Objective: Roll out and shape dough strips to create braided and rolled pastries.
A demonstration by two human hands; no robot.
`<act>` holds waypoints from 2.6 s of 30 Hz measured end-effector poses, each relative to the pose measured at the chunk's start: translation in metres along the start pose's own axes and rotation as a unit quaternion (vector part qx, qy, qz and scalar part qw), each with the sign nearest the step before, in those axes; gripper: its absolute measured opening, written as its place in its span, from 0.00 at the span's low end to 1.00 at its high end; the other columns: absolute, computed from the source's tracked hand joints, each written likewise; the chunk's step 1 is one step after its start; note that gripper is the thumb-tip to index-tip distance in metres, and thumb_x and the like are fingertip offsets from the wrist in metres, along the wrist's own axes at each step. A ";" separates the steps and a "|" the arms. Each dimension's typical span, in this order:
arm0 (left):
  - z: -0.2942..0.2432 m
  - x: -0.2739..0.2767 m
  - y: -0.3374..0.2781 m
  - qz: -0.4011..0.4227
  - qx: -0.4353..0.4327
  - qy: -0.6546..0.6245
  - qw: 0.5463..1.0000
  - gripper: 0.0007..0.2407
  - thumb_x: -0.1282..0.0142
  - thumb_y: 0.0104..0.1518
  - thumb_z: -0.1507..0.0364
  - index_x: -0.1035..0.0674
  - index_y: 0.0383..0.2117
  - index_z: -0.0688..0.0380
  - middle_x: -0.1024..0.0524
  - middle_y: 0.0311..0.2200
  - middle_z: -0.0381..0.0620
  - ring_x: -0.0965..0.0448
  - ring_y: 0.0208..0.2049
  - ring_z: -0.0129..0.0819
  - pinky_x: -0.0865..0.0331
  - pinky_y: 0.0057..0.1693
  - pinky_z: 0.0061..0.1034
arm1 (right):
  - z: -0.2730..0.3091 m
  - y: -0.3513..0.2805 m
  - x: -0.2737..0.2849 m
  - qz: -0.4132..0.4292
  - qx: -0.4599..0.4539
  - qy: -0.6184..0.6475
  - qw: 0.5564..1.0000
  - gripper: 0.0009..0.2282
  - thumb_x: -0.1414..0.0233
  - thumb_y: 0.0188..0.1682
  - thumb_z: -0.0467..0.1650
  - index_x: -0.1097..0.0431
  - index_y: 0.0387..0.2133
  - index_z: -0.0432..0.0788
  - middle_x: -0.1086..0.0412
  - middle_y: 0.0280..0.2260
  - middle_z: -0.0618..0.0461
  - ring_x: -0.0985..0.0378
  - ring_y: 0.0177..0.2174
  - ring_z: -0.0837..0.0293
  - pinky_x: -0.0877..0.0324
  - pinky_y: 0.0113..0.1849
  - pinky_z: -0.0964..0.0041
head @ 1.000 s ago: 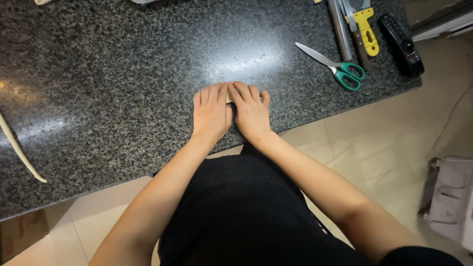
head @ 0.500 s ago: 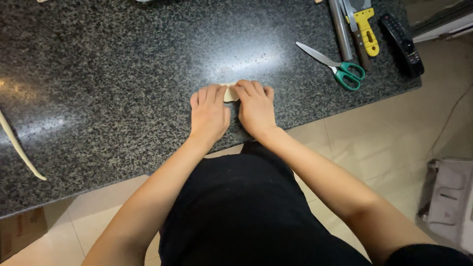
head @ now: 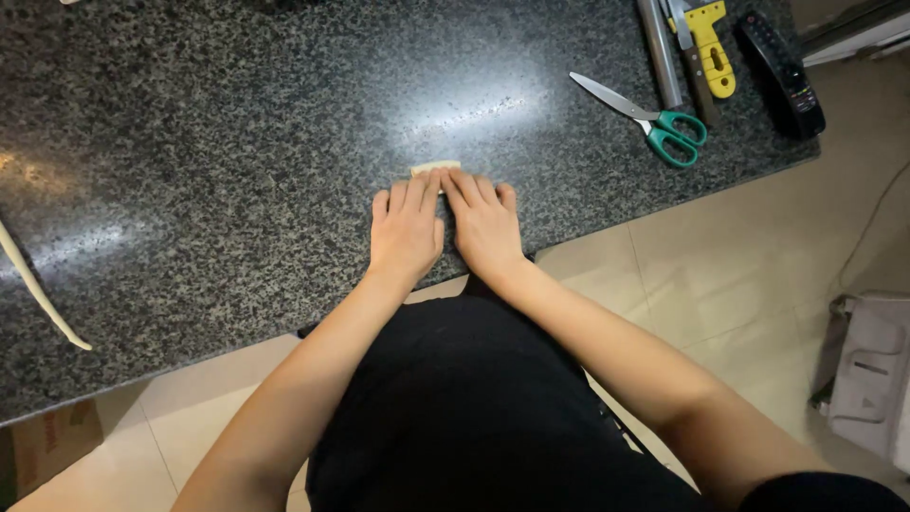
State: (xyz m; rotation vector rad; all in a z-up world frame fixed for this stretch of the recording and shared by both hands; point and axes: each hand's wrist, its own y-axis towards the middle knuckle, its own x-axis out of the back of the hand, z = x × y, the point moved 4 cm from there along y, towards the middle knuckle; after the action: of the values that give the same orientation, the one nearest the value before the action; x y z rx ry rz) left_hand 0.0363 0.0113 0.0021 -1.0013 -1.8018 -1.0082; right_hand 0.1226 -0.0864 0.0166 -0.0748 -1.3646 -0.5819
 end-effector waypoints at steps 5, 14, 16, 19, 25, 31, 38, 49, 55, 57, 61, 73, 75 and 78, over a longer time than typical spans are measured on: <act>0.003 0.014 0.004 0.011 0.030 -0.034 0.999 0.25 0.45 0.53 0.71 0.28 0.60 0.59 0.30 0.53 0.48 0.33 0.57 0.43 0.43 0.63 0.42 | -0.006 0.012 0.007 0.015 -0.031 0.027 0.999 0.19 0.48 0.46 0.24 0.30 0.53 0.44 0.32 0.52 0.56 0.30 0.51 0.54 0.40 0.52 0.50; -0.002 0.019 -0.001 -0.013 0.010 -0.026 1.000 0.27 0.45 0.51 0.71 0.29 0.61 0.59 0.30 0.54 0.49 0.33 0.56 0.44 0.43 0.61 0.41 | 0.005 -0.002 0.009 -0.017 -0.023 0.019 0.999 0.24 0.49 0.44 0.25 0.33 0.58 0.41 0.34 0.55 0.49 0.30 0.50 0.49 0.40 0.51 0.50; -0.002 0.013 -0.005 -0.001 0.007 -0.025 1.000 0.26 0.45 0.51 0.71 0.29 0.61 0.59 0.29 0.53 0.48 0.32 0.56 0.43 0.42 0.61 0.41 | 0.004 -0.007 0.004 -0.005 -0.019 0.013 1.000 0.25 0.50 0.44 0.25 0.34 0.59 0.40 0.34 0.55 0.49 0.31 0.49 0.49 0.40 0.51 0.50; -0.003 0.010 -0.007 0.005 0.000 -0.024 1.000 0.26 0.46 0.53 0.72 0.29 0.62 0.60 0.28 0.51 0.46 0.31 0.55 0.40 0.41 0.61 0.40 | 0.002 -0.010 0.003 0.008 -0.002 -0.001 1.000 0.25 0.50 0.44 0.26 0.35 0.59 0.40 0.33 0.55 0.50 0.31 0.49 0.51 0.40 0.51 0.51; -0.007 0.021 -0.003 0.003 0.026 -0.043 0.999 0.24 0.46 0.51 0.72 0.28 0.58 0.58 0.29 0.50 0.46 0.32 0.55 0.41 0.43 0.62 0.40 | 0.002 0.002 0.014 0.026 -0.019 0.024 0.999 0.22 0.50 0.45 0.24 0.31 0.56 0.42 0.32 0.52 0.54 0.30 0.48 0.53 0.39 0.50 0.52; -0.007 0.028 -0.003 -0.030 0.030 -0.036 0.998 0.26 0.47 0.50 0.75 0.30 0.61 0.60 0.31 0.57 0.48 0.33 0.58 0.43 0.43 0.62 0.40 | 0.002 0.002 0.024 0.005 -0.044 0.039 0.998 0.22 0.49 0.43 0.23 0.30 0.54 0.45 0.32 0.52 0.53 0.30 0.48 0.51 0.39 0.50 0.52; -0.005 0.016 -0.016 0.015 -0.013 -0.008 1.000 0.27 0.45 0.51 0.73 0.29 0.63 0.59 0.28 0.52 0.45 0.31 0.54 0.39 0.42 0.61 0.39 | 0.007 -0.019 0.011 0.008 0.005 0.008 1.000 0.26 0.49 0.43 0.24 0.34 0.59 0.39 0.34 0.55 0.49 0.30 0.48 0.50 0.39 0.50 0.53; -0.016 0.037 -0.013 -0.001 -0.001 -0.015 1.000 0.27 0.45 0.48 0.73 0.29 0.60 0.59 0.28 0.54 0.46 0.31 0.56 0.40 0.43 0.60 0.39 | 0.009 -0.013 0.030 -0.001 -0.029 0.044 0.999 0.22 0.48 0.44 0.24 0.32 0.55 0.45 0.33 0.53 0.55 0.30 0.48 0.54 0.40 0.51 0.54; -0.014 0.027 -0.019 0.016 -0.005 -0.012 1.000 0.28 0.46 0.50 0.73 0.31 0.63 0.61 0.29 0.55 0.46 0.31 0.55 0.39 0.43 0.60 0.38 | 0.010 -0.021 0.018 -0.007 0.002 0.026 1.000 0.26 0.48 0.41 0.25 0.33 0.58 0.40 0.34 0.57 0.50 0.30 0.49 0.51 0.39 0.50 0.54; -0.013 0.022 -0.024 0.034 -0.011 -0.005 0.999 0.28 0.46 0.51 0.72 0.31 0.64 0.61 0.29 0.53 0.46 0.31 0.54 0.39 0.42 0.59 0.38 | 0.009 -0.027 0.013 0.012 0.008 0.026 1.000 0.25 0.48 0.42 0.25 0.33 0.58 0.39 0.34 0.56 0.51 0.30 0.48 0.51 0.39 0.51 0.53; -0.017 0.028 -0.024 0.043 -0.021 0.001 0.999 0.28 0.46 0.51 0.71 0.30 0.63 0.61 0.28 0.51 0.47 0.31 0.53 0.40 0.41 0.59 0.38 | 0.008 -0.029 0.016 0.030 0.016 0.032 0.999 0.24 0.48 0.42 0.25 0.32 0.56 0.39 0.33 0.54 0.51 0.30 0.48 0.51 0.39 0.50 0.52; -0.002 0.000 0.015 -0.014 0.117 -0.245 0.962 0.25 0.58 0.69 0.66 0.42 0.69 0.70 0.45 0.70 0.67 0.49 0.72 0.60 0.58 0.73 0.52 | 0.007 0.029 0.008 -0.017 -0.026 0.200 0.979 0.27 0.49 0.52 0.31 0.44 0.65 0.36 0.46 0.66 0.37 0.45 0.64 0.36 0.51 0.64 0.43; 0.000 -0.023 0.000 0.069 0.068 -0.133 0.986 0.33 0.60 0.67 0.60 0.50 0.70 0.76 0.59 0.73 0.73 0.63 0.75 0.64 0.71 0.74 0.56 | 0.007 0.019 0.000 0.077 -0.001 0.143 0.987 0.33 0.51 0.49 0.34 0.51 0.68 0.31 0.57 0.70 0.34 0.58 0.69 0.37 0.63 0.66 0.37; -0.017 -0.003 -0.035 0.144 0.015 -0.101 0.984 0.40 0.57 0.62 0.53 0.53 0.68 0.80 0.63 0.71 0.76 0.68 0.74 0.66 0.74 0.72 0.58 | 0.004 -0.026 0.002 0.172 0.026 0.095 0.980 0.32 0.55 0.52 0.36 0.52 0.69 0.33 0.58 0.71 0.37 0.60 0.71 0.41 0.67 0.66 0.34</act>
State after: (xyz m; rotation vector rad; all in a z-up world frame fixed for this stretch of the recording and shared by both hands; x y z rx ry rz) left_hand 0.0099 -0.0172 -0.0035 -1.3398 -1.7623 -0.7200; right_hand 0.1079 -0.1074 0.0118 -0.2030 -1.1468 -0.2542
